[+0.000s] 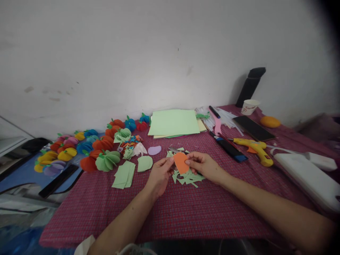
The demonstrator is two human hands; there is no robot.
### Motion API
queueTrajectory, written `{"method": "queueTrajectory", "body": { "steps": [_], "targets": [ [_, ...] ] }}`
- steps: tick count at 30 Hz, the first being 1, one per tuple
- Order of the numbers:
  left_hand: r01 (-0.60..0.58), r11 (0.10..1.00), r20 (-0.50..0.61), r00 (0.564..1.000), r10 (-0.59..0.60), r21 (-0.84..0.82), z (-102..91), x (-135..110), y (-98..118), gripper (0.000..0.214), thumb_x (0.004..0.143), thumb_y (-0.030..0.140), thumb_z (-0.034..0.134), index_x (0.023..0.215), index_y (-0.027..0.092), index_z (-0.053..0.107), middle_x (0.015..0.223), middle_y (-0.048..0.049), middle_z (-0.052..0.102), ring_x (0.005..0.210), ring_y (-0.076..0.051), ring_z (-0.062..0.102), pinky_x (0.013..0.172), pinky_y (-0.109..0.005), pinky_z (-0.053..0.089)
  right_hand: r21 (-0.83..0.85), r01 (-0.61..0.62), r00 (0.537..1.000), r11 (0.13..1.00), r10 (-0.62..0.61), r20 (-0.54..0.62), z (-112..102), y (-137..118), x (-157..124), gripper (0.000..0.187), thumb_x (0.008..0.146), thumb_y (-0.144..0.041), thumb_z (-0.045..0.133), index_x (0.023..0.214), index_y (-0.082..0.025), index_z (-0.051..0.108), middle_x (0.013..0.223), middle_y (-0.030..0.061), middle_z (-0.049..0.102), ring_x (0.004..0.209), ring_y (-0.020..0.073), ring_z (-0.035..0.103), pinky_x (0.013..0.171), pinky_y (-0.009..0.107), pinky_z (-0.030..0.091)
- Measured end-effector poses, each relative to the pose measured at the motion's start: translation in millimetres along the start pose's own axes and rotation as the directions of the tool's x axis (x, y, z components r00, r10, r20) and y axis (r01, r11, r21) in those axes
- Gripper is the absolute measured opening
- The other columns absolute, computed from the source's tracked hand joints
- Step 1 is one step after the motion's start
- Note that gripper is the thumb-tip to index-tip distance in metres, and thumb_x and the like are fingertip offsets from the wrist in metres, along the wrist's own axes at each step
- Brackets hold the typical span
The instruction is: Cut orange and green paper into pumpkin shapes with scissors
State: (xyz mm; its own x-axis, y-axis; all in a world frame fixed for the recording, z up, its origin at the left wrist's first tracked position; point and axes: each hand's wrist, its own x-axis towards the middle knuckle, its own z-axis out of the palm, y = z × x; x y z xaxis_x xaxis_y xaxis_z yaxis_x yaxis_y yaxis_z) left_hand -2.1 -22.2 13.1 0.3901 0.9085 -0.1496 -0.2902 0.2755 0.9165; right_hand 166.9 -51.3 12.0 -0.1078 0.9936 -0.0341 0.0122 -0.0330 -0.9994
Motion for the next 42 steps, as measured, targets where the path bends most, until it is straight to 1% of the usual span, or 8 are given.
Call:
{"method": "queueTrajectory", "body": {
  "steps": [5,12,20,26,32,35,39,42],
  "targets": [
    [0.011,1.000,0.030,1.000,-0.010,-0.020,0.2,0,-1,0.024,0.074,0.034,0.059,0.085,0.014,0.065,0.079,-0.0066,0.066,0.068,-0.012,0.056,0.064,-0.025,0.040,0.037,-0.033,0.999,0.999,0.033,0.016,1,-3,-2,0.031,0.070,-0.041,0.061,0.082,-0.013,0.056,0.046,-0.0076,0.047,0.040,0.0033,0.039,0.039,0.016,0.028],
    [-0.007,1.000,0.042,0.999,0.008,-0.030,2.5,-2,0,0.023,0.076,0.034,0.056,0.084,0.014,0.065,0.079,-0.0061,0.066,0.069,-0.013,0.056,0.066,-0.026,0.040,0.068,-0.064,0.998,0.996,0.062,0.027,-1,-1,-2,0.028,0.072,-0.041,0.060,0.079,-0.014,0.060,0.046,-0.0064,0.049,0.039,0.0030,0.040,0.038,0.015,0.027],
    [-0.042,0.999,0.027,0.999,0.041,0.021,0.8,0,-3,0.018,0.072,0.029,0.062,0.080,0.013,0.065,0.078,-0.0049,0.064,0.063,-0.009,0.051,0.061,-0.023,0.038,0.202,-0.051,0.999,0.978,0.051,0.003,-1,9,1,0.026,0.071,-0.039,0.062,0.076,-0.013,0.059,0.047,-0.0056,0.051,0.040,0.0035,0.042,0.040,0.016,0.032],
    [-0.034,0.999,0.029,0.999,0.034,-0.030,0.9,1,-5,0.015,0.072,0.027,0.062,0.076,0.014,0.066,0.076,-0.0043,0.065,0.062,-0.008,0.050,0.058,-0.022,0.036,0.257,-0.080,0.997,0.963,0.074,0.035,-2,9,1,0.024,0.070,-0.037,0.063,0.073,-0.014,0.059,0.048,-0.0056,0.052,0.040,0.0034,0.042,0.041,0.015,0.034],
    [-0.022,0.998,0.050,0.998,0.025,-0.057,5.4,-1,-3,0.019,0.074,0.030,0.059,0.082,0.015,0.067,0.078,-0.0053,0.066,0.064,-0.010,0.054,0.061,-0.024,0.038,0.297,-0.102,0.994,0.949,0.088,0.060,-1,7,1,0.022,0.071,-0.035,0.064,0.074,-0.014,0.059,0.047,-0.0062,0.051,0.040,0.0028,0.042,0.040,0.014,0.035],
    [-0.012,0.998,0.063,0.998,0.017,-0.064,5.9,-2,-3,0.021,0.075,0.032,0.058,0.085,0.015,0.067,0.079,-0.0056,0.066,0.067,-0.012,0.056,0.062,-0.025,0.039,0.296,-0.099,0.994,0.950,0.084,0.065,-1,8,1,0.021,0.071,-0.034,0.065,0.075,-0.014,0.059,0.049,-0.0052,0.055,0.042,0.0034,0.046,0.042,0.015,0.037],
    [-0.028,0.999,0.036,0.999,0.029,-0.029,5.0,-3,-5,0.021,0.074,0.032,0.059,0.084,0.015,0.066,0.079,-0.0052,0.066,0.067,-0.011,0.055,0.061,-0.024,0.037,0.293,-0.090,0.994,0.952,0.067,0.089,-1,10,1,0.023,0.070,-0.034,0.065,0.078,-0.014,0.059,0.060,-0.0008,0.063,0.051,0.0065,0.056,0.045,0.016,0.042],
    [-0.027,0.999,0.049,0.998,0.029,-0.041,5.8,-4,-5,0.020,0.075,0.032,0.058,0.083,0.015,0.066,0.077,-0.0048,0.065,0.069,-0.012,0.055,0.062,-0.024,0.037,0.296,-0.079,0.993,0.952,0.049,0.108,-1,11,2,0.023,0.070,-0.033,0.065,0.079,-0.014,0.058,0.067,0.0011,0.065,0.057,0.0080,0.059,0.047,0.016,0.043]
  ]
}}
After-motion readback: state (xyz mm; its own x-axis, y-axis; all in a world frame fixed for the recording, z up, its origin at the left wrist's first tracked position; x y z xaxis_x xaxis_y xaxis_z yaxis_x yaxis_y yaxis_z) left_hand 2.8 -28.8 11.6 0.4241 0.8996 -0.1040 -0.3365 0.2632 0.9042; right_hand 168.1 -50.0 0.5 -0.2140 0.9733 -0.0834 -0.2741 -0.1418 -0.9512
